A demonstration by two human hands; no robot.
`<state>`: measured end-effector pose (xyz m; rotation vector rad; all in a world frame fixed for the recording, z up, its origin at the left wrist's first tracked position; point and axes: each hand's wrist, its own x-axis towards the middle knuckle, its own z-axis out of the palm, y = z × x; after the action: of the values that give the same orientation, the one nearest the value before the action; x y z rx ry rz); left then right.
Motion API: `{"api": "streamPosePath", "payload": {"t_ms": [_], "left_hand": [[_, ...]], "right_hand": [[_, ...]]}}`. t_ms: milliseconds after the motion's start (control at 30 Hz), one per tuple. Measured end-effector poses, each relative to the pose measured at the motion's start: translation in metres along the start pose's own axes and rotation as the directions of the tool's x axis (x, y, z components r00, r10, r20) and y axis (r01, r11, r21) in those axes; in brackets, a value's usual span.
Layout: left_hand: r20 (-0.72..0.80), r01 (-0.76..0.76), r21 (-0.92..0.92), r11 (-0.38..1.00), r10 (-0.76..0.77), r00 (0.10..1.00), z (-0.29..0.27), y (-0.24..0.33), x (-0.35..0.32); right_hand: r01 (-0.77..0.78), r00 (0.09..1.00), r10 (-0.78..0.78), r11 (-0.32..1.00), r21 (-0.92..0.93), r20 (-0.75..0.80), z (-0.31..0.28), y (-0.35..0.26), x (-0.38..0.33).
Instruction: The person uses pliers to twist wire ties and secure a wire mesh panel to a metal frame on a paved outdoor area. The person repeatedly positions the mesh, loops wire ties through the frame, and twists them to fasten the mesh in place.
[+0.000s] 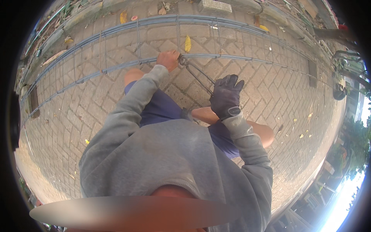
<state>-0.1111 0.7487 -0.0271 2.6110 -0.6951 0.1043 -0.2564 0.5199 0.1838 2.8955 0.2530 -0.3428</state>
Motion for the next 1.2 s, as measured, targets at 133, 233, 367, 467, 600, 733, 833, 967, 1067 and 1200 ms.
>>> {"api": "streamPosePath", "payload": {"t_ms": [133,233,367,467,600,733,833,967,1067,1200], "left_hand": [[0.010,0.015,-0.003,1.000,-0.015,1.000,-0.002,0.002,0.001],[0.032,0.026,-0.037,0.999,-0.025,0.999,-0.003,0.004,-0.002],[0.052,0.036,-0.020,0.999,-0.035,0.998,0.000,0.005,-0.004],[0.060,0.050,-0.013,0.999,-0.050,0.997,0.003,0.005,-0.004],[0.102,0.073,0.021,0.997,-0.075,0.992,0.004,0.005,-0.004],[0.079,0.046,-0.012,0.999,-0.045,0.996,0.000,0.002,-0.001],[0.038,0.032,-0.042,0.999,-0.030,0.999,-0.001,0.001,0.002],[0.023,0.041,-0.018,0.999,-0.041,0.999,-0.004,0.001,0.004],[0.032,0.023,0.019,1.000,-0.024,0.999,-0.008,0.002,0.005],[0.117,0.055,0.020,0.998,-0.057,0.991,-0.011,0.004,0.004]], "right_hand": [[0.029,0.997,-0.046,0.971,-0.235,-0.066,-0.015,0.006,0.010],[0.148,0.978,-0.185,0.942,-0.300,-0.100,-0.014,0.019,0.019],[0.295,0.935,-0.339,0.905,-0.306,-0.104,-0.019,0.046,0.045],[0.353,0.934,-0.354,0.897,-0.265,0.044,-0.024,0.061,0.066],[0.402,0.913,-0.379,0.899,-0.174,0.150,-0.021,0.082,0.091],[0.409,0.912,-0.410,0.901,-0.141,0.026,-0.006,0.090,0.087],[0.323,0.946,-0.325,0.943,-0.082,-0.009,0.008,0.081,0.059],[-0.359,0.887,-0.015,0.608,0.708,0.462,0.043,0.031,0.009],[-0.785,0.607,-0.471,-0.227,0.577,0.640,0.055,0.021,-0.002],[-0.653,0.725,-0.151,0.156,0.741,0.672,0.049,0.020,-0.008]]}}
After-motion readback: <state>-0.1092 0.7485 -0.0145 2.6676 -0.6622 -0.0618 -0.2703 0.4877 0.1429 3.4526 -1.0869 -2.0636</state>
